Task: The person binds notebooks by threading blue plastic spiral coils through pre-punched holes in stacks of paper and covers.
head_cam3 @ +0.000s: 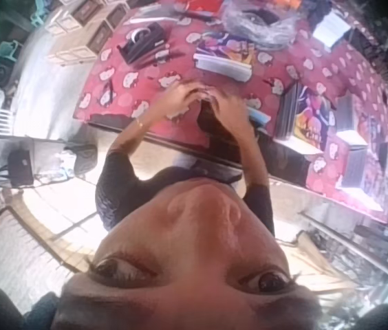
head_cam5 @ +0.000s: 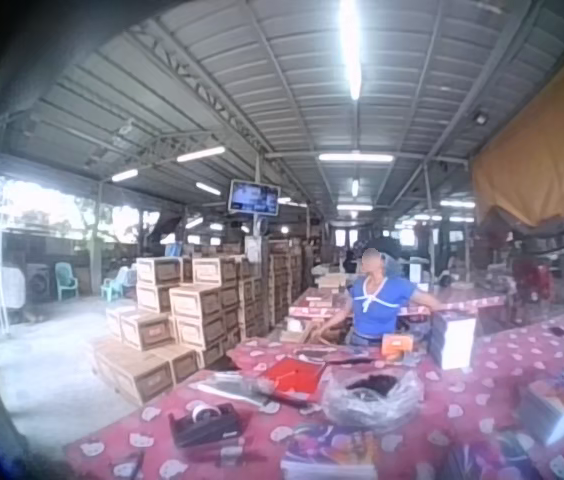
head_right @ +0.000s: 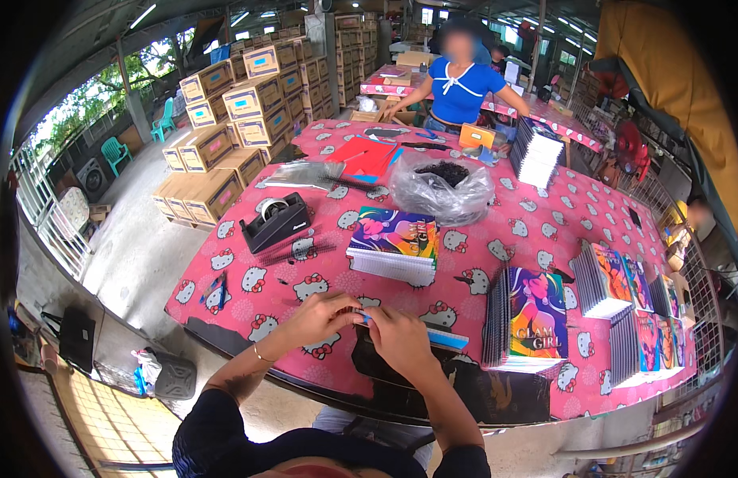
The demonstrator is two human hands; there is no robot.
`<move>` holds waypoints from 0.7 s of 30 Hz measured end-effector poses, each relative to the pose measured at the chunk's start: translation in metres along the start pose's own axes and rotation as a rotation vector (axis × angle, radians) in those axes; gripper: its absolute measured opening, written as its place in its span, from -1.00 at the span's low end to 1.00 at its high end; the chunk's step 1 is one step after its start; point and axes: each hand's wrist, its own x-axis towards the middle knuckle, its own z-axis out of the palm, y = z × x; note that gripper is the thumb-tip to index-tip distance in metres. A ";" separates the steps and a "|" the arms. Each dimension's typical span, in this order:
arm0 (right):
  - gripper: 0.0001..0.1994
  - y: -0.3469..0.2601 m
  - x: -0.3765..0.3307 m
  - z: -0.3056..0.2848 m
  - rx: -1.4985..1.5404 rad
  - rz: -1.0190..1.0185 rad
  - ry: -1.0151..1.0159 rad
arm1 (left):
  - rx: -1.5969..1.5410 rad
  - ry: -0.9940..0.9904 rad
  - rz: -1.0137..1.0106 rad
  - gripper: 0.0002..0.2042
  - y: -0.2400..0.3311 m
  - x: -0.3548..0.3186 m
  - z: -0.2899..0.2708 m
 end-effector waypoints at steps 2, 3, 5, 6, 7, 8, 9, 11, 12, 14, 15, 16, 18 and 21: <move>-0.80 -0.002 0.000 -0.014 -0.075 -0.097 0.126 | 0.082 -0.037 -0.024 -0.54 0.006 0.001 -0.002; -0.80 -0.002 0.000 -0.019 -0.113 -0.145 0.190 | 0.188 -0.010 0.014 -0.47 0.009 0.003 -0.002; -0.80 0.005 -0.004 -0.015 -0.066 0.033 0.015 | 0.422 0.064 0.037 -0.34 0.017 0.007 0.005; -0.79 0.007 -0.006 -0.012 -0.039 0.123 -0.080 | 0.542 0.105 0.020 -0.27 0.024 0.010 0.016; -0.79 0.006 -0.005 -0.010 -0.038 0.142 -0.086 | 0.668 0.152 -0.012 -0.20 0.029 0.006 0.026; -0.78 0.001 -0.003 -0.009 -0.032 0.154 -0.095 | 0.694 0.124 -0.034 -0.14 0.023 -0.010 0.042; -0.78 -0.001 -0.001 -0.011 -0.035 0.164 -0.104 | 0.661 0.106 -0.040 -0.15 0.020 -0.029 0.061; -0.76 -0.001 -0.007 -0.012 -0.039 0.160 -0.085 | 0.609 0.089 -0.072 -0.15 0.018 -0.061 0.088; -0.75 0.002 -0.005 -0.012 -0.026 0.134 -0.076 | 0.556 0.146 -0.033 -0.11 0.018 -0.058 0.087; -0.71 0.000 -0.009 -0.022 -0.022 0.083 -0.140 | 0.645 0.243 -0.017 -0.08 0.029 -0.017 0.048; -0.69 -0.007 -0.010 -0.026 -0.042 0.066 -0.134 | 0.611 0.187 -0.035 -0.09 0.026 -0.023 0.054; -0.66 -0.006 -0.013 -0.029 -0.070 0.053 -0.119 | 0.567 0.137 -0.043 -0.09 0.020 -0.028 0.066; -0.65 0.013 -0.028 -0.025 -0.087 0.051 -0.121 | 0.493 0.144 0.004 -0.09 0.021 -0.046 0.090; -0.68 0.031 -0.041 -0.018 -0.097 0.047 -0.149 | 0.594 0.313 0.115 -0.06 0.025 -0.043 0.082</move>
